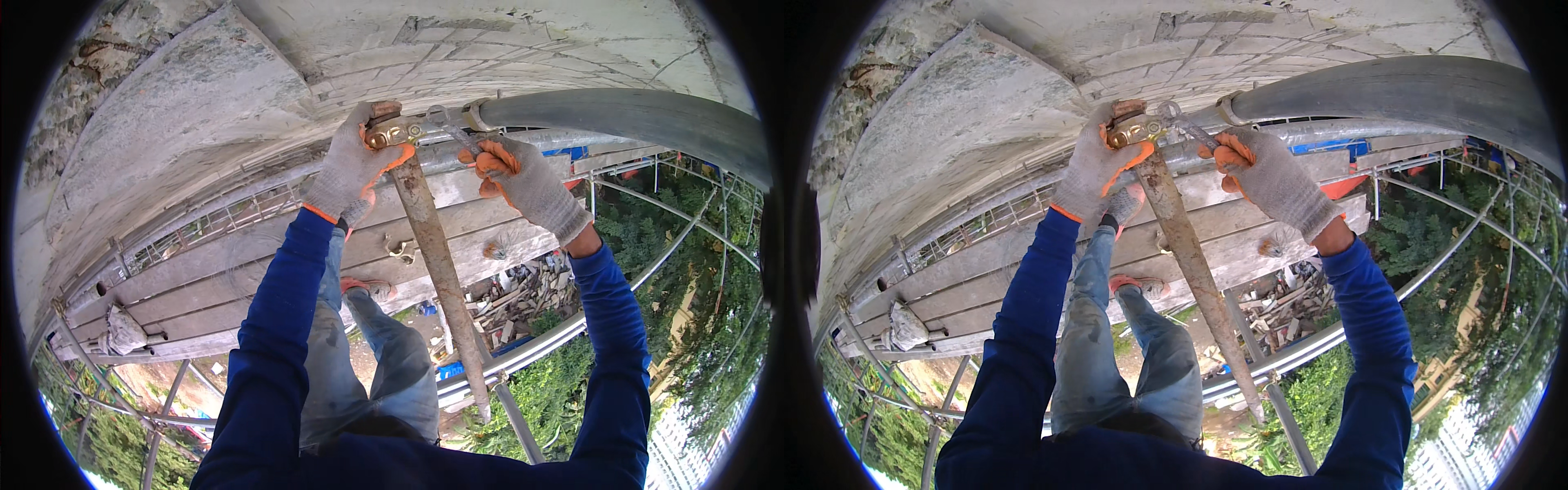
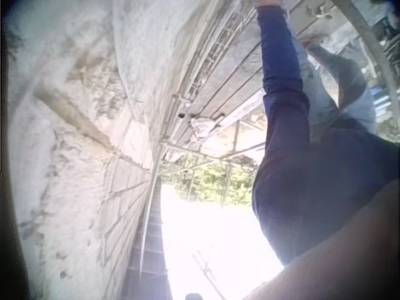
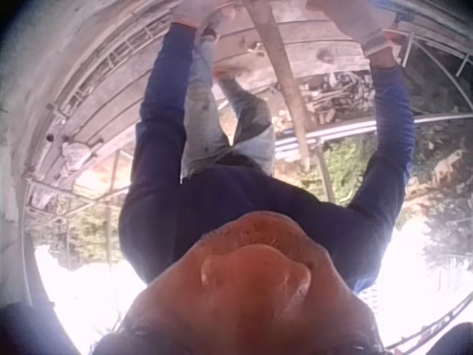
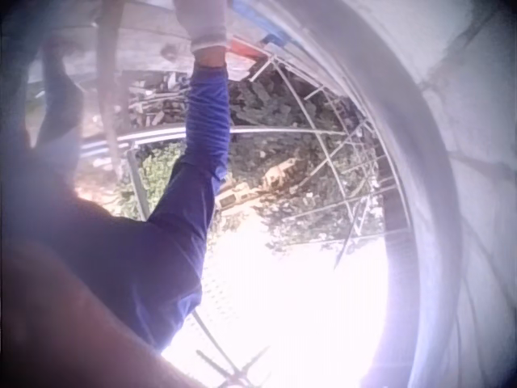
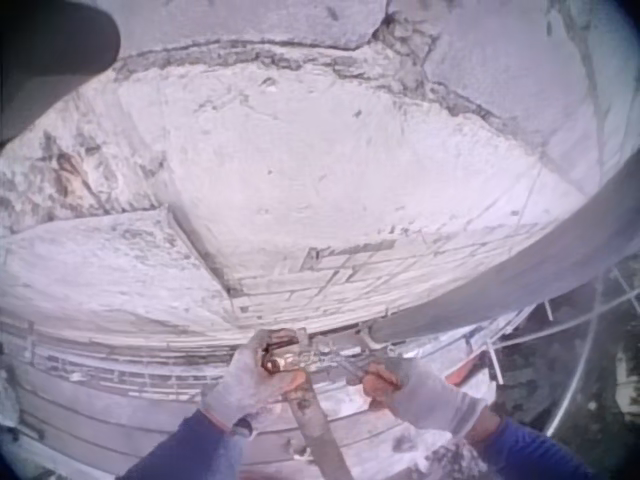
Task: The person retrieves a metal scaffold clamp from a bag and walks along a wooden plank on a scaffold. They then use a hammer to secure the clamp onto a vertical metal pole, repeatedly striking the mechanism to tighten it.
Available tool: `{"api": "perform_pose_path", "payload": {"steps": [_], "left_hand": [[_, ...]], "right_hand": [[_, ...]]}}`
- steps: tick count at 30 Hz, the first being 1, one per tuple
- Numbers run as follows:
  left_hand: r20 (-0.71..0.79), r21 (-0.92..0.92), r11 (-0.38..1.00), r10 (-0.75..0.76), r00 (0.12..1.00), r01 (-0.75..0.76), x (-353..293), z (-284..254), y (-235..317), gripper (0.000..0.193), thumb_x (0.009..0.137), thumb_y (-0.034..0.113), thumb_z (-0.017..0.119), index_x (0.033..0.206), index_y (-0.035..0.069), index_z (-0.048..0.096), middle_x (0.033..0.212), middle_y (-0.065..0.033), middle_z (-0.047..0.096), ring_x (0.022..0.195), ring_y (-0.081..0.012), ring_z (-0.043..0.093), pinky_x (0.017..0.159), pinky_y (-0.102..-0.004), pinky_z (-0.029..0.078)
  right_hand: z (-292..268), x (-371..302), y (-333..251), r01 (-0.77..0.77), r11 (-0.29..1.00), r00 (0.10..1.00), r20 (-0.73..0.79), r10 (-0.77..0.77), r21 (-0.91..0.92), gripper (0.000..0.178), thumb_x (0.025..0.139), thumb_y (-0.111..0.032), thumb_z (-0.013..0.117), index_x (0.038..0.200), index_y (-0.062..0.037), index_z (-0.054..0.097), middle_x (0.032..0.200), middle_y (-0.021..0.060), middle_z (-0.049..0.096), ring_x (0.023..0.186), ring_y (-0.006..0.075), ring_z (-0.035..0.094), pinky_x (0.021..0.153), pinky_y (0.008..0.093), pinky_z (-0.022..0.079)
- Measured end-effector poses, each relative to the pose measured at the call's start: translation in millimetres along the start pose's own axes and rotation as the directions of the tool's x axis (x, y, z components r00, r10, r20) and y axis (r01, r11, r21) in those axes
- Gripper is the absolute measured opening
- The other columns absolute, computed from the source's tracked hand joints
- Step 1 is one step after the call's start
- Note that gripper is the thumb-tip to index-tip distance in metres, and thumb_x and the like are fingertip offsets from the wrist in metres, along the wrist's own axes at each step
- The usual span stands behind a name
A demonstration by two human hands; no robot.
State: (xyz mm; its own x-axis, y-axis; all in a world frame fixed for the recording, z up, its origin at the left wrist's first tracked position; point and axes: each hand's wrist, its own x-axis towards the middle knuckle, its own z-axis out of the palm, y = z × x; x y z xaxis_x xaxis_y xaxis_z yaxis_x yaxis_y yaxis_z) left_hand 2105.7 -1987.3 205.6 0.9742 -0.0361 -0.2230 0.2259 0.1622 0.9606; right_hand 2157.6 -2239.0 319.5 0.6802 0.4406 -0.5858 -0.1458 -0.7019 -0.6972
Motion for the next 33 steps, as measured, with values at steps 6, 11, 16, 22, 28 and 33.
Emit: {"api": "perform_pose_path", "payload": {"steps": [6, 11, 16, 22, 28, 33], "left_hand": [[0.054, 0.203, 0.979, -0.017, 0.998, 0.006, 0, -8, 6, 0.057, 0.081, 0.003, 0.071, 0.135, 0.001, 0.052, 0.126, -0.0131, 0.062, 0.114, -0.017, 0.062, 0.095, -0.0315, 0.054], [-0.065, 0.083, 0.995, -0.056, 0.996, 0.061, -18, 0, 14, 0.058, 0.078, 0.01, 0.077, 0.132, 0.003, 0.058, 0.115, -0.0142, 0.068, 0.105, -0.0192, 0.066, 0.088, -0.0319, 0.054], [-0.005, 0.223, 0.973, 0.056, 0.998, -0.053, -15, -21, -6, 0.055, 0.08, 0.01, 0.076, 0.131, 0.002, 0.057, 0.115, -0.0133, 0.067, 0.103, -0.0173, 0.065, 0.086, -0.0317, 0.054], [0.031, 0.23, 0.973, 0.006, 1.0, -0.013, -18, -21, 0, 0.057, 0.079, -0.005, 0.067, 0.134, -0.002, 0.054, 0.127, -0.0144, 0.062, 0.115, -0.0175, 0.061, 0.096, -0.0309, 0.053], [0.068, 0.151, 0.987, -0.062, 0.996, 0.051, -22, -30, 3, 0.059, 0.078, -0.006, 0.063, 0.136, -0.001, 0.053, 0.129, -0.0142, 0.061, 0.117, -0.0182, 0.061, 0.098, -0.0324, 0.053], [0.099, 0.155, 0.988, -0.033, 0.995, 0.017, -20, -28, 11, 0.061, 0.077, -0.007, 0.059, 0.137, -0.002, 0.051, 0.132, -0.0135, 0.059, 0.119, -0.0181, 0.059, 0.099, -0.0333, 0.053]], "right_hand": [[17, 4, -18, 0.303, 0.743, 0.873, -0.138, -0.467, -0.597, 0.038, 0.09, -0.018, 0.068, 0.128, -0.0181, 0.064, 0.085, 0.0174, 0.065, 0.073, 0.0352, 0.065, 0.063, 0.0442, 0.051], [27, 8, 4, 0.273, 0.783, 0.894, -0.154, -0.422, -0.559, 0.042, 0.092, -0.024, 0.067, 0.134, -0.0213, 0.062, 0.087, 0.0156, 0.065, 0.073, 0.0356, 0.065, 0.064, 0.0442, 0.052], [41, 24, 5, 0.327, 0.728, 0.86, -0.13, -0.493, -0.603, 0.039, 0.093, -0.025, 0.065, 0.132, -0.0214, 0.064, 0.089, 0.0138, 0.064, 0.076, 0.0344, 0.065, 0.065, 0.0442, 0.053], [22, 33, -25, 0.314, 0.428, 0.813, 0.008, -0.582, -0.847, 0.031, 0.091, -0.024, 0.064, 0.122, -0.0204, 0.068, 0.088, 0.0119, 0.062, 0.078, 0.0298, 0.067, 0.063, 0.0433, 0.054], [21, 27, -39, 0.326, 0.397, 0.822, 0.05, -0.567, -0.858, 0.022, 0.092, -0.027, 0.063, 0.11, -0.0162, 0.071, 0.086, 0.0125, 0.062, 0.077, 0.0304, 0.068, 0.062, 0.0442, 0.055], [11, 38, -41, 0.358, 0.325, 0.833, 0.142, -0.534, -0.875, 0.023, 0.095, -0.028, 0.061, 0.108, -0.0116, 0.071, 0.075, 0.0125, 0.063, 0.065, 0.0315, 0.066, 0.057, 0.0431, 0.053]]}}
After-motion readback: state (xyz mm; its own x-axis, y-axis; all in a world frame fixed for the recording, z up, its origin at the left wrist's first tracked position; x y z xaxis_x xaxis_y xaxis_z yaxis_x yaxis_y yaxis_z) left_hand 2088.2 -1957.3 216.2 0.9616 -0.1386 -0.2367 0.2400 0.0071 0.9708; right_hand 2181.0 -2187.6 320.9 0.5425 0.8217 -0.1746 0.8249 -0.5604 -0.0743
